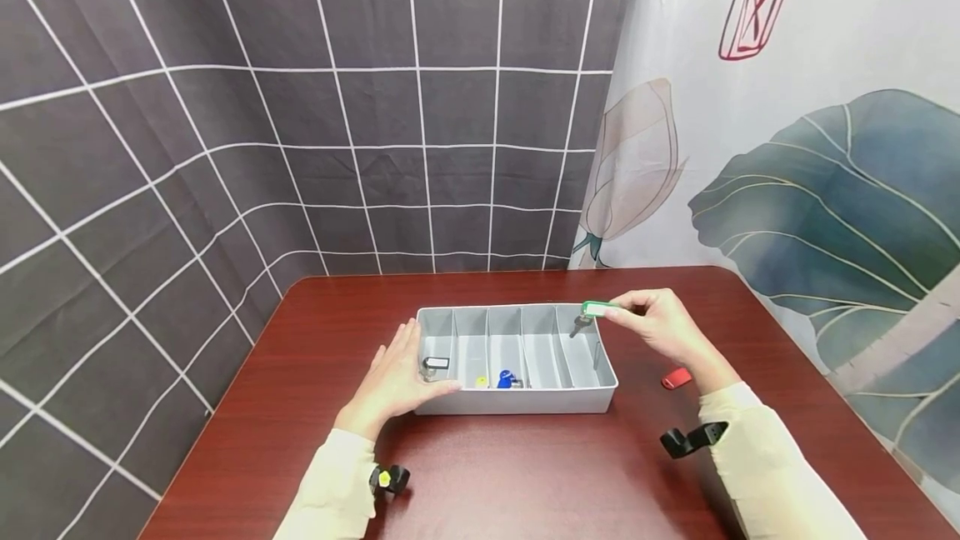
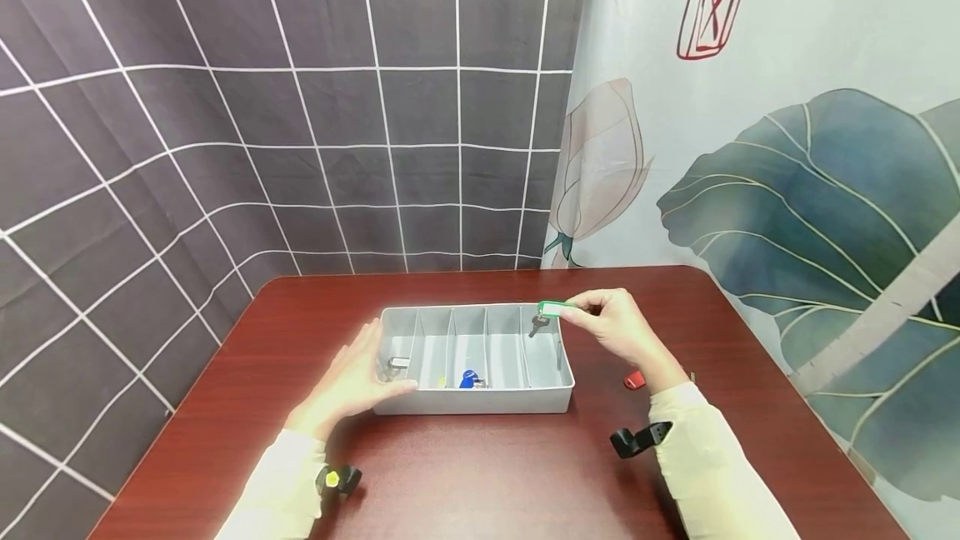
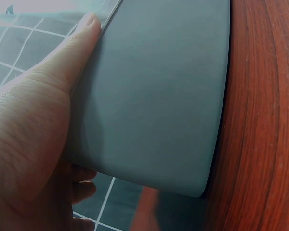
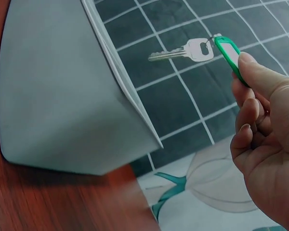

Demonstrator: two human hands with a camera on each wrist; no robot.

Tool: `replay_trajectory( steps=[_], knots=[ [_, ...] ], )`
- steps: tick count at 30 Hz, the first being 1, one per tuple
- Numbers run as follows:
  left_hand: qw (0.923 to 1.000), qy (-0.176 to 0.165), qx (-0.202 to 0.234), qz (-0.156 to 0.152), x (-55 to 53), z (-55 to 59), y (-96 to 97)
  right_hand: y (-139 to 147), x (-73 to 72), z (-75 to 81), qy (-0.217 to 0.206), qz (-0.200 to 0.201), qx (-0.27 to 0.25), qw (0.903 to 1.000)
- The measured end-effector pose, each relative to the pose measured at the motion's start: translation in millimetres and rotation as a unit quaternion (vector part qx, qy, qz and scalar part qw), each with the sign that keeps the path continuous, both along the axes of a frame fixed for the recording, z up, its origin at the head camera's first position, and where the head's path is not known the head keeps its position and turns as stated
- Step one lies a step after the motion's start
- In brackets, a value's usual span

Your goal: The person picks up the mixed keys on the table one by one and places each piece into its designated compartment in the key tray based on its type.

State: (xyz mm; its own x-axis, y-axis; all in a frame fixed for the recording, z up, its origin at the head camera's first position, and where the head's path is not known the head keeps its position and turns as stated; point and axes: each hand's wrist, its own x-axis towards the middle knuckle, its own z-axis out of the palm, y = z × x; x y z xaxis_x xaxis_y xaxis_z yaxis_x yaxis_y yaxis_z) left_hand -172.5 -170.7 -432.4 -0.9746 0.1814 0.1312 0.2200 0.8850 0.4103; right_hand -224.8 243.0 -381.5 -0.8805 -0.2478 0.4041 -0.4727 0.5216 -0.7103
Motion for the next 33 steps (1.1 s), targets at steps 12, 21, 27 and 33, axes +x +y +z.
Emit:
replay_trajectory(
  steps=[12,21,27,33],
  knots=[
    [1.0000,-0.004,0.001,0.003,0.9,-1.7,0.6,-32.5,11.5,10.5,-0.013,0.044,0.016,0.9988],
    [1.0000,0.000,0.001,0.002,0.7,-2.3,0.9,-44.1,9.1,-3.2,-0.033,0.068,0.008,0.9971],
    [1.0000,0.000,0.002,0.001,0.6,-2.0,1.0,-43.7,-1.6,-22.4,-0.053,0.073,-0.014,0.9958],
    [1.0000,0.002,0.000,0.001,-0.2,-1.8,1.3,-50.3,0.9,-23.3,-0.051,0.069,-0.012,0.9962]
  ],
)
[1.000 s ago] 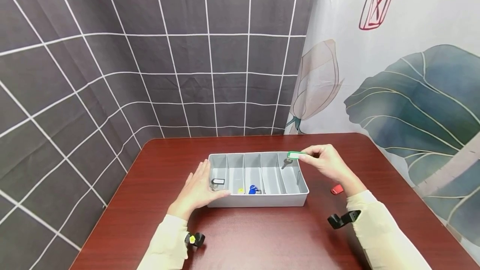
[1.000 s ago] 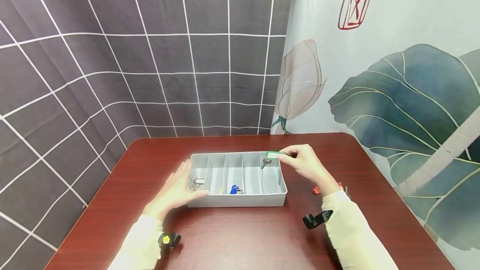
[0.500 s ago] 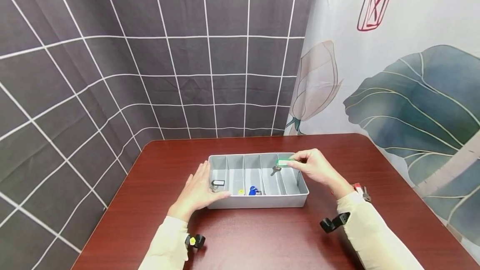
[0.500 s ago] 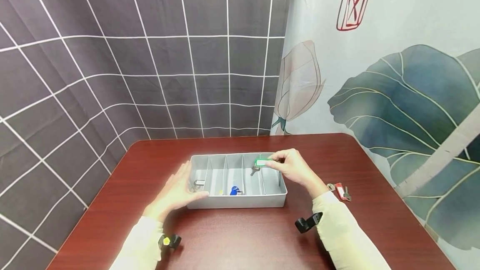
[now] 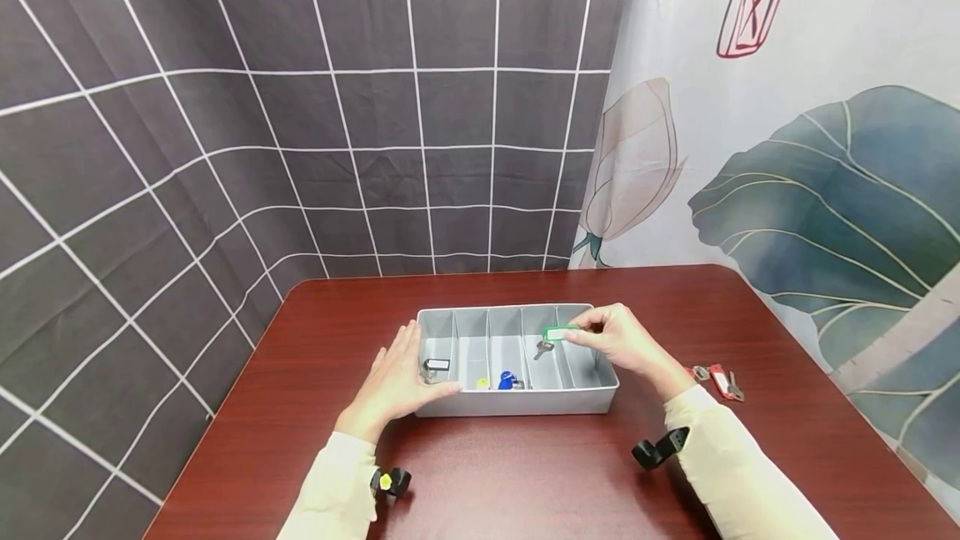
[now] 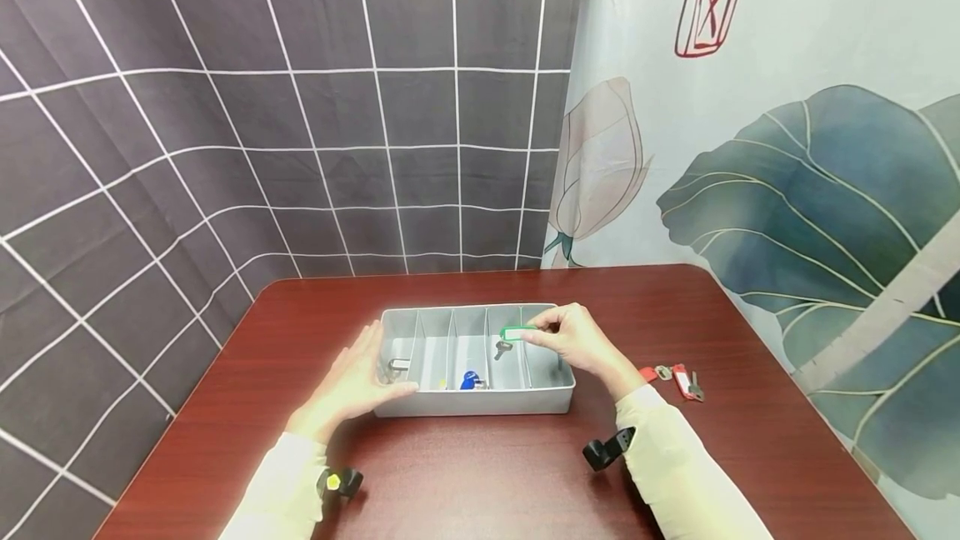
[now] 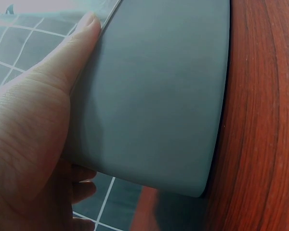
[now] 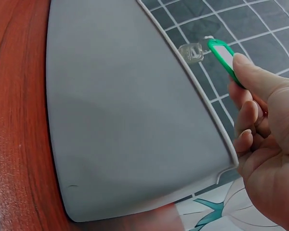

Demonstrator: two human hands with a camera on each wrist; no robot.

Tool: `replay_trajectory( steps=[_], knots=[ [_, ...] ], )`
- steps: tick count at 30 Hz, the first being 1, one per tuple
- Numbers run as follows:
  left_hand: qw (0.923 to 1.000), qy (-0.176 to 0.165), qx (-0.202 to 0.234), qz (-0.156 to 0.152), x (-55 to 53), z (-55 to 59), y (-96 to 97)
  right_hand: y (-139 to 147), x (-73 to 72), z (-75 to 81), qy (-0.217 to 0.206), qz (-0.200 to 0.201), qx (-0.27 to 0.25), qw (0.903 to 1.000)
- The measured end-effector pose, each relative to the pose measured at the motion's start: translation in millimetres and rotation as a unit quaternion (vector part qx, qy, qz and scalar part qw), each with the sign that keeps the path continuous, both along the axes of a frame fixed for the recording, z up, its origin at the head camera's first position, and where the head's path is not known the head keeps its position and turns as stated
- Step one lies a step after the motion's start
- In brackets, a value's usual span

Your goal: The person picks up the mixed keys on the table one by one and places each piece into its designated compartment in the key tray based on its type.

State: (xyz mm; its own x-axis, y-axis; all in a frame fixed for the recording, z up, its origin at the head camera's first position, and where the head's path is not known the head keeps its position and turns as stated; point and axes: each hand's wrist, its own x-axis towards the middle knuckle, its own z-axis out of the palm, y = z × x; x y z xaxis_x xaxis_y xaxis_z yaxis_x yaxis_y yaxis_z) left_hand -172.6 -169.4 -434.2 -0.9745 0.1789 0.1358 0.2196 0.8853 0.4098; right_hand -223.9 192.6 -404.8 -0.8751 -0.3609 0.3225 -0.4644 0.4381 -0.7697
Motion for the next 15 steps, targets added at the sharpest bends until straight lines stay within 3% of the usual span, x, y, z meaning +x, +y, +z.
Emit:
replay_trajectory(
  steps=[7,15],
  knots=[
    [1.0000,0.003,-0.005,-0.001,-0.6,-0.1,-0.8,-11.7,19.9,23.5,-0.017,0.015,0.010,0.9997],
    [1.0000,0.007,-0.001,-0.003,-0.5,-0.4,-0.2,-15.5,22.8,24.0,-0.030,0.016,0.014,0.9993]
  ],
)
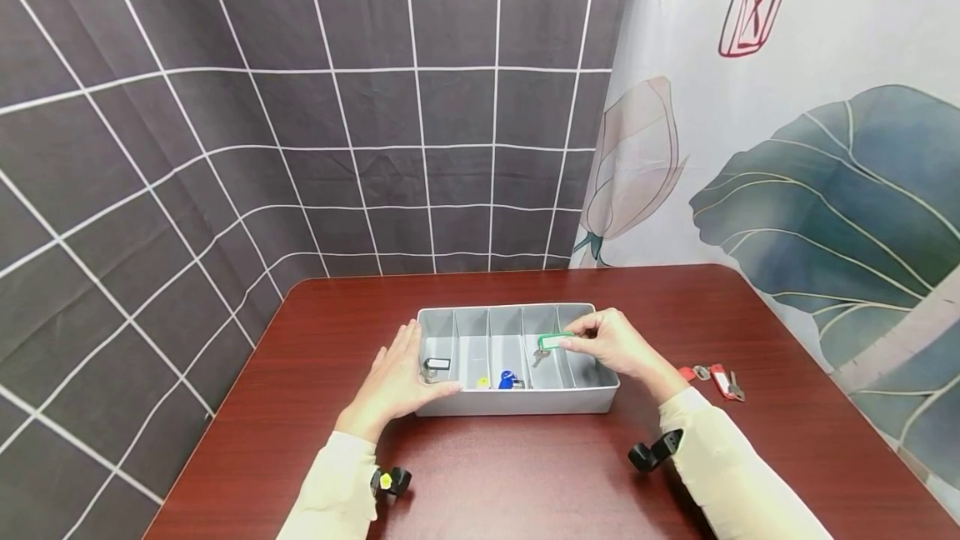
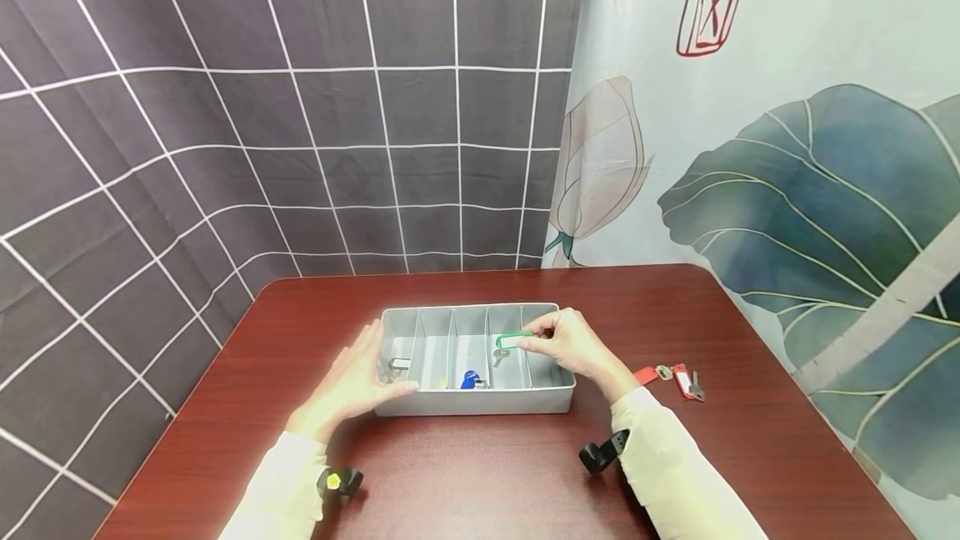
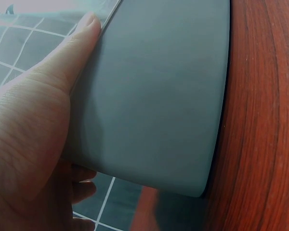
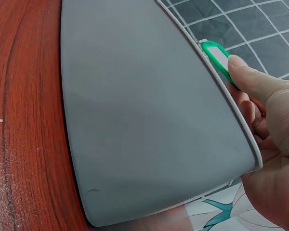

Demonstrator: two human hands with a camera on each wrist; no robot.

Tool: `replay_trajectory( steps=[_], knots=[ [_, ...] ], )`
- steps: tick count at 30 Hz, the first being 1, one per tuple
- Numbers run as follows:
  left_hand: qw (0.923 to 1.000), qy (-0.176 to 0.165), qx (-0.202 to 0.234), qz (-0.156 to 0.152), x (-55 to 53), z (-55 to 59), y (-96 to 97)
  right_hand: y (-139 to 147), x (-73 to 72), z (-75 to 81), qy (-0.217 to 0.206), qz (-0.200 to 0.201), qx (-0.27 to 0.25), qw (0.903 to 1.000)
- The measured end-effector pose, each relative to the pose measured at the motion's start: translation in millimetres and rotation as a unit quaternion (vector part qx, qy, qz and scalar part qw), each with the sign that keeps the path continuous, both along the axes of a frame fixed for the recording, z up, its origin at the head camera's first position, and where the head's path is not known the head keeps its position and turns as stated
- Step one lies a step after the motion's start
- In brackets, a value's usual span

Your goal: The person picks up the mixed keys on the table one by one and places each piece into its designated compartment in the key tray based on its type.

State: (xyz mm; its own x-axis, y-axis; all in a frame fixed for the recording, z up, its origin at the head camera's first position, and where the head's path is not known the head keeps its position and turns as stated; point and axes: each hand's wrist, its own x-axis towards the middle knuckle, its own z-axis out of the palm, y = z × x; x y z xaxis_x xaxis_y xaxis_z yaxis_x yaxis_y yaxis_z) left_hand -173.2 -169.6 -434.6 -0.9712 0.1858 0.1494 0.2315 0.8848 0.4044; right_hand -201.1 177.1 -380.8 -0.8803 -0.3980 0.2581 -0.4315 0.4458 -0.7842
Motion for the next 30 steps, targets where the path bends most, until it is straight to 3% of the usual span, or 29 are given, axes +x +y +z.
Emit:
replay_trajectory(
  steps=[13,20,30],
  knots=[
    [1.0000,0.003,-0.002,-0.002,-0.6,-0.6,0.0,-3.0,0.7,-1.9,0.002,0.003,0.018,0.9998],
    [1.0000,0.002,-0.005,-0.002,-1.3,-1.0,-0.1,8.5,-22.0,-34.4,0.015,0.017,0.015,0.9996],
    [1.0000,-0.005,-0.004,0.002,-1.2,-2.1,-0.9,8.1,-22.8,-35.7,0.014,0.023,0.022,0.9994]
  ],
)
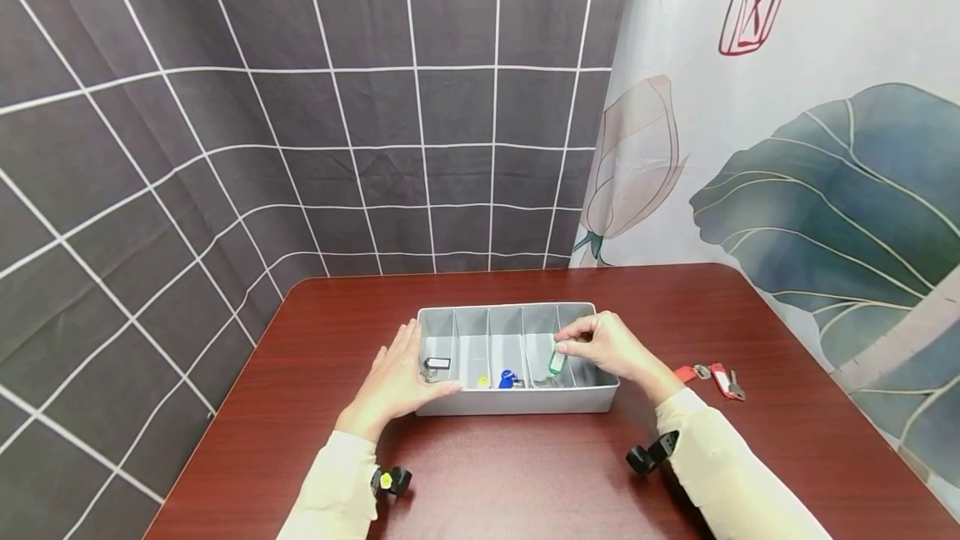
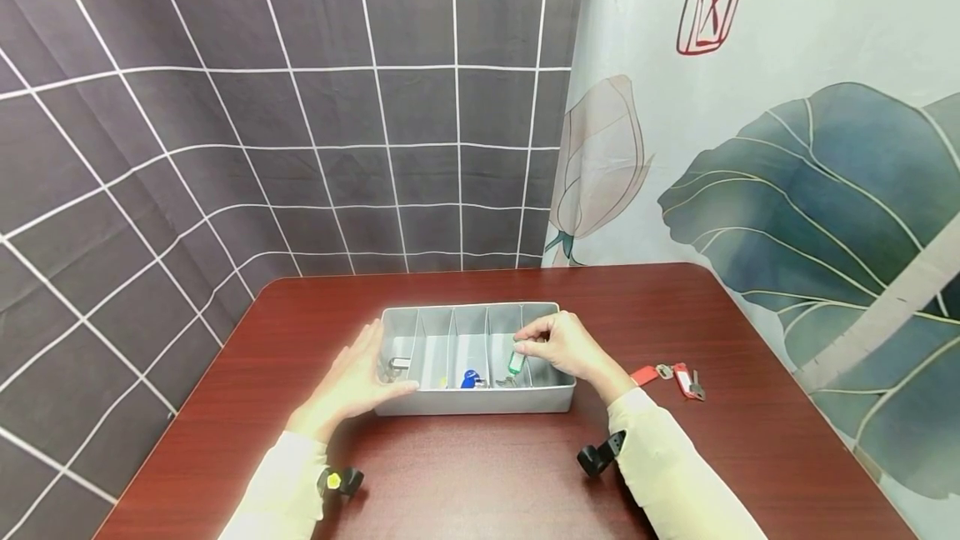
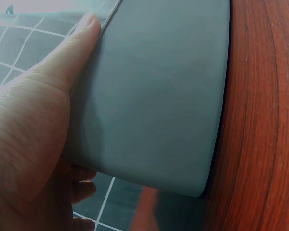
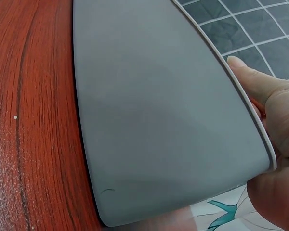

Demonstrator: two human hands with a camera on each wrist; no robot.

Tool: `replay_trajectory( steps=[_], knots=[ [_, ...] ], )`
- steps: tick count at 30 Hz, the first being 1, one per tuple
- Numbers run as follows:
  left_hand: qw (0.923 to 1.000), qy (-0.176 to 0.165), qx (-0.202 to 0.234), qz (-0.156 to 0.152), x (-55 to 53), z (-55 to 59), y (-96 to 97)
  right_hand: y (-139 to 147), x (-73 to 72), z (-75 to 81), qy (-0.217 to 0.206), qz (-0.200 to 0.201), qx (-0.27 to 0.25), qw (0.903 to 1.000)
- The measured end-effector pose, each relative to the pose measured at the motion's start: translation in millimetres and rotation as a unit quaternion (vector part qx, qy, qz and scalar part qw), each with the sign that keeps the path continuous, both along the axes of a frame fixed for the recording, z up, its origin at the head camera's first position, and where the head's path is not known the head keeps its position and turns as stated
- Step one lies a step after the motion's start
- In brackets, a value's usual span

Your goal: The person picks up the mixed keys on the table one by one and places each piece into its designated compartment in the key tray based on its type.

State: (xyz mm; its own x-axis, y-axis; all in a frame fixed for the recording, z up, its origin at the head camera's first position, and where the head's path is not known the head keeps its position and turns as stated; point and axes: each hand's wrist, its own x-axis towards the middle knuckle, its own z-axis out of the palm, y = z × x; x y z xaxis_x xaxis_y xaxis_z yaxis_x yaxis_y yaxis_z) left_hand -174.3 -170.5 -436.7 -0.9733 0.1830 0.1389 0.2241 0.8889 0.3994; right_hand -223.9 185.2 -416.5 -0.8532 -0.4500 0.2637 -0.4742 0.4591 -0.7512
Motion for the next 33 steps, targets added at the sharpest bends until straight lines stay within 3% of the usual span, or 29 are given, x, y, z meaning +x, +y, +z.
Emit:
replay_trajectory(
  steps=[10,33],
  knots=[
    [1.0000,-0.003,0.002,-0.001,-0.3,-0.1,-0.8,1.0,-0.1,-0.8,-0.005,0.008,0.005,0.9999],
    [1.0000,-0.004,0.002,-0.001,-0.1,0.3,-0.3,3.2,2.1,2.2,0.015,-0.018,-0.013,0.9996]
  ],
)
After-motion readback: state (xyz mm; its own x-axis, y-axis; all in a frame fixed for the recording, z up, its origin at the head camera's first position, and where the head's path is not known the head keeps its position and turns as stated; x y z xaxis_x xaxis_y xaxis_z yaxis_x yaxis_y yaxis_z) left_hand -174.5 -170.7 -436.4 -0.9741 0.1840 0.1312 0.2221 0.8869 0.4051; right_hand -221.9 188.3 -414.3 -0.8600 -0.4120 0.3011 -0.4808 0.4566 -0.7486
